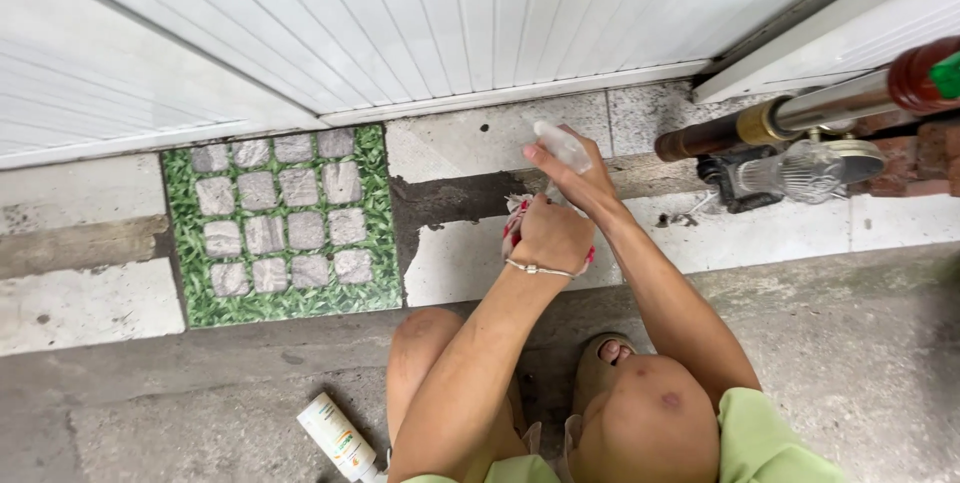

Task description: Cleaning the glass and panels of a door using a spray bottle and cloth.

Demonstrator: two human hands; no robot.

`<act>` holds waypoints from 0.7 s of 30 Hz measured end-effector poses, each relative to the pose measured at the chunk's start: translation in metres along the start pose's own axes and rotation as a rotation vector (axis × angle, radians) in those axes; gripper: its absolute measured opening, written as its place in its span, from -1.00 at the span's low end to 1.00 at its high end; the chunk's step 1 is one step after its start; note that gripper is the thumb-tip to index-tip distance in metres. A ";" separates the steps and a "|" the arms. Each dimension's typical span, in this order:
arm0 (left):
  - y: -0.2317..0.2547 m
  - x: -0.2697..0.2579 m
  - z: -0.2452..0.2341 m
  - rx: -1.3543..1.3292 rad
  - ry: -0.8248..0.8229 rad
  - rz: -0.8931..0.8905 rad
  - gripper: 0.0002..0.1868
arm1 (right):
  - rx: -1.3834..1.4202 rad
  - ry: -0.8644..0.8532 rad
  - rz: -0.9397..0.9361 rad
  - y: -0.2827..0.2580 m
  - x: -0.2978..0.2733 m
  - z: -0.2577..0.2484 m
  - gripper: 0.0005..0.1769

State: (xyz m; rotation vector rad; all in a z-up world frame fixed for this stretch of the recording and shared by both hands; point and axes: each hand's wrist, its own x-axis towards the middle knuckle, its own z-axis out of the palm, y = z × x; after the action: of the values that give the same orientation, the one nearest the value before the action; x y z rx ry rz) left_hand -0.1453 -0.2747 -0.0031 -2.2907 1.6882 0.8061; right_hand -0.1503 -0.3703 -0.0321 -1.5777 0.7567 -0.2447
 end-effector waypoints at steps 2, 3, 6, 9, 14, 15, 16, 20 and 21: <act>0.001 0.001 0.005 0.004 -0.002 -0.025 -0.63 | -0.018 -0.093 -0.042 0.000 0.002 0.008 -0.67; 0.000 -0.002 0.004 -0.033 0.031 -0.022 -0.65 | -0.030 -0.067 -0.060 -0.012 -0.001 0.011 -0.75; -0.003 -0.008 0.002 -0.060 0.045 -0.009 -0.67 | -0.041 -0.067 -0.084 -0.028 -0.003 0.011 -0.73; -0.008 -0.008 0.004 -0.035 0.023 -0.036 -0.67 | -0.035 -0.153 -0.113 -0.018 0.006 0.018 -0.63; -0.007 -0.011 0.001 -0.035 0.039 -0.047 -0.67 | -0.054 -0.160 -0.224 0.016 0.010 0.029 -0.81; -0.007 -0.016 -0.006 -0.051 0.038 -0.055 -0.67 | -0.047 -0.180 -0.249 -0.018 0.000 0.028 -0.80; -0.008 -0.019 -0.014 -0.065 0.041 -0.063 -0.67 | -0.042 -0.197 -0.279 -0.053 -0.009 0.027 -0.79; -0.008 -0.022 -0.013 -0.040 0.007 -0.090 -0.64 | -0.034 -0.163 -0.309 0.004 0.007 0.045 -0.79; -0.009 -0.019 -0.008 -0.026 0.006 -0.079 -0.66 | -0.077 -0.143 -0.282 0.003 0.004 0.045 -0.74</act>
State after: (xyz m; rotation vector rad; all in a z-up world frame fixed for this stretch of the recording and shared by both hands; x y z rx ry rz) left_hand -0.1386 -0.2591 0.0120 -2.3627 1.5877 0.8109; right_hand -0.1229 -0.3365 -0.0432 -1.7547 0.4357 -0.3074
